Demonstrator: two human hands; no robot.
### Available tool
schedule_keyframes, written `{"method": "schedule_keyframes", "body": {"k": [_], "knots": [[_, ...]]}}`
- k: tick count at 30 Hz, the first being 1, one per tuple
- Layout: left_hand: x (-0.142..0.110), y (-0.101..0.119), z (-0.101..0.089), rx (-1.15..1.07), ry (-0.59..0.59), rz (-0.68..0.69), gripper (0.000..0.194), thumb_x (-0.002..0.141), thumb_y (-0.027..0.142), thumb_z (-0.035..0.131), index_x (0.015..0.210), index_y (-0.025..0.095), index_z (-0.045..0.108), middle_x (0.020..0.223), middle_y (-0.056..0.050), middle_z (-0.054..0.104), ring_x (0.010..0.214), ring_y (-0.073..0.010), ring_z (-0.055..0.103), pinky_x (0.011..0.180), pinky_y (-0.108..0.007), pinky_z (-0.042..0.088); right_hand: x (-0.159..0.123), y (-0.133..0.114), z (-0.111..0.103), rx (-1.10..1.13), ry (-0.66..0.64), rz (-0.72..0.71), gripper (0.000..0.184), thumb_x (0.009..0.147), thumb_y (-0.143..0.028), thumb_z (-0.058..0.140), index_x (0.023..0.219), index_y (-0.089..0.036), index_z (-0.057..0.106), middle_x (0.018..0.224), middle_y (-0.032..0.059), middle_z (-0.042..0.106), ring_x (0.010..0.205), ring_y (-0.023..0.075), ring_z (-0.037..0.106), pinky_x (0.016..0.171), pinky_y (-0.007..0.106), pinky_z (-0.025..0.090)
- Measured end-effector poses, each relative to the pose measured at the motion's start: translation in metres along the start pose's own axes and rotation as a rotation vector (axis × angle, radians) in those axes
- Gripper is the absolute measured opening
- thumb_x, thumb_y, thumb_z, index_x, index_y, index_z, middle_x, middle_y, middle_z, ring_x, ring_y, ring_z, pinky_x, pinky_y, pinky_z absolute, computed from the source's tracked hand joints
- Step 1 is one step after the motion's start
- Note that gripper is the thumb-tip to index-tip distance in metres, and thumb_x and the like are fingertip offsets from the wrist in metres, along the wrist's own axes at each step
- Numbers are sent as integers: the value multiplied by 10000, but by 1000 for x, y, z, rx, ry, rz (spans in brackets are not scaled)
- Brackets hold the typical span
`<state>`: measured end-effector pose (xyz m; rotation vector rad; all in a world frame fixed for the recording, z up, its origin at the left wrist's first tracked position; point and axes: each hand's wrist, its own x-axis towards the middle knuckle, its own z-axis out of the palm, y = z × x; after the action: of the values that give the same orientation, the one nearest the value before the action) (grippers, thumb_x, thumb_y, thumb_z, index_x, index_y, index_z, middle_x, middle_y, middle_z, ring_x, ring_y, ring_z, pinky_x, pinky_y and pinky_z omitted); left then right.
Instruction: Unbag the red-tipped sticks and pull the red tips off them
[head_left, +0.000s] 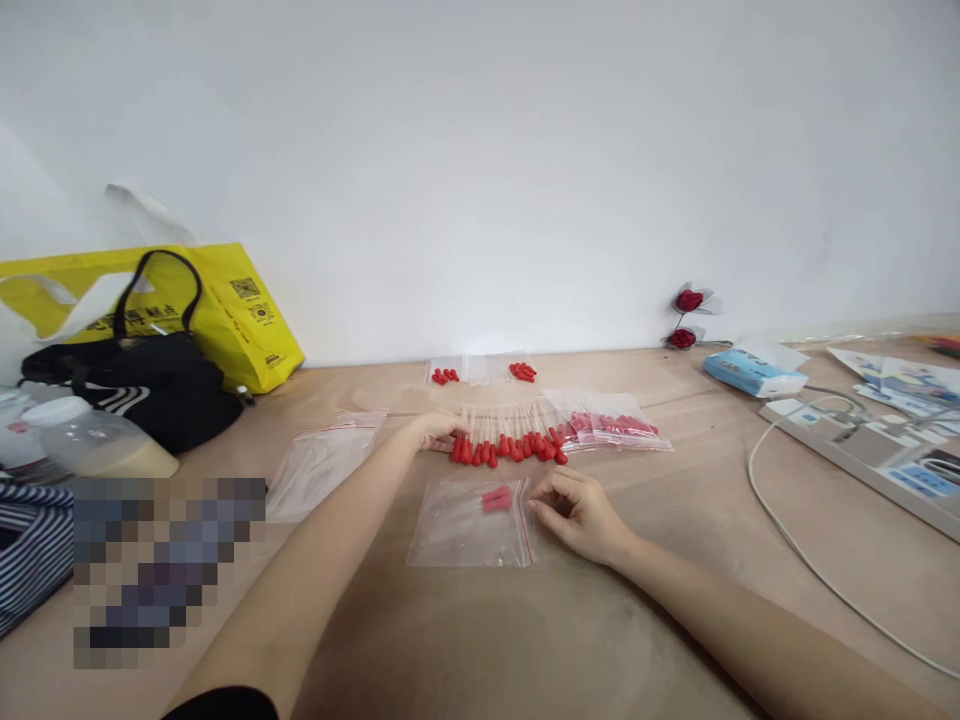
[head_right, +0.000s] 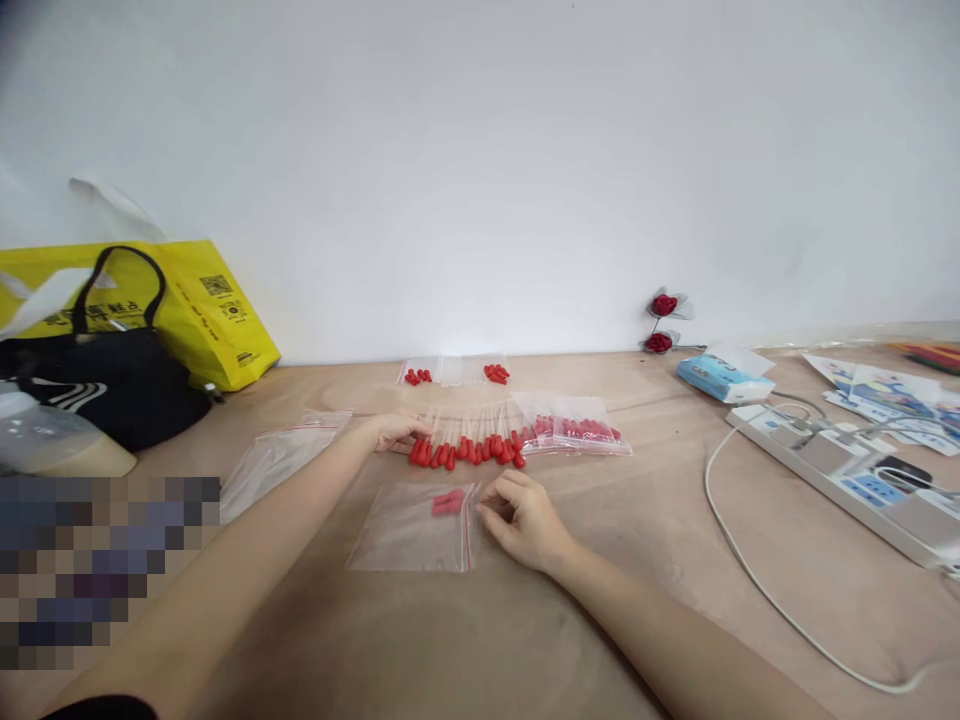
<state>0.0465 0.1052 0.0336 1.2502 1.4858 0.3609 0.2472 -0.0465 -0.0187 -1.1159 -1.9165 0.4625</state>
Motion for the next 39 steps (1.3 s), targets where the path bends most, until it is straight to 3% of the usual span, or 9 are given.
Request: {"method": "schedule_keyframes", "body": {"k": [11,19,27,31,35,37,39], "knots": [[-6,-10,0,210,179,75,301,583,319,736,642,152,493,477,57,508,455,-69,506,451,-165,421,7,-1,3,-79,-69,6,89,747,-165,545,708,-194,620,666,7,599,641,117,525,640,254,399],[-11,-28,0,239,214,136,365,555,325,755,751,162,494,508,58,520,476,-94,549,469,-188,468,9,-1,4,-105,-88,7,115,762,-197,548,746,-205,662,653,8,599,634,118,521,649,259,394],[-14,-39,1,251,268,244,260,648,335,684,702,161,498,554,23,566,483,-106,570,477,-198,467,12,4,9,-156,-82,18,89,742,-267,603,779,-238,680,629,5,594,632,134,511,638,276,379],[-30,-48,-2,291,342,354,202,691,323,627,762,163,524,691,-22,612,593,-140,596,563,-239,486,11,7,10,-163,-87,21,92,726,-302,628,771,-240,679,618,2,590,637,136,512,644,278,376],[-63,-66,6,356,385,548,164,741,344,551,801,192,569,879,-39,622,883,-184,573,836,-295,438,11,8,10,-163,-100,28,102,724,-305,632,795,-252,683,628,2,596,648,138,513,645,279,367],[-82,-77,13,489,268,777,233,766,369,515,909,200,586,1016,-57,603,1006,-204,526,919,-330,391,11,7,11,-173,-100,39,106,723,-312,635,805,-268,684,638,-1,602,662,141,513,658,285,359],[-97,-86,19,572,144,832,357,782,373,498,1101,218,532,1199,-65,527,1115,-210,465,974,-348,348,12,5,12,-195,-94,50,122,712,-332,647,816,-279,684,642,-4,603,669,143,510,669,292,350]]}}
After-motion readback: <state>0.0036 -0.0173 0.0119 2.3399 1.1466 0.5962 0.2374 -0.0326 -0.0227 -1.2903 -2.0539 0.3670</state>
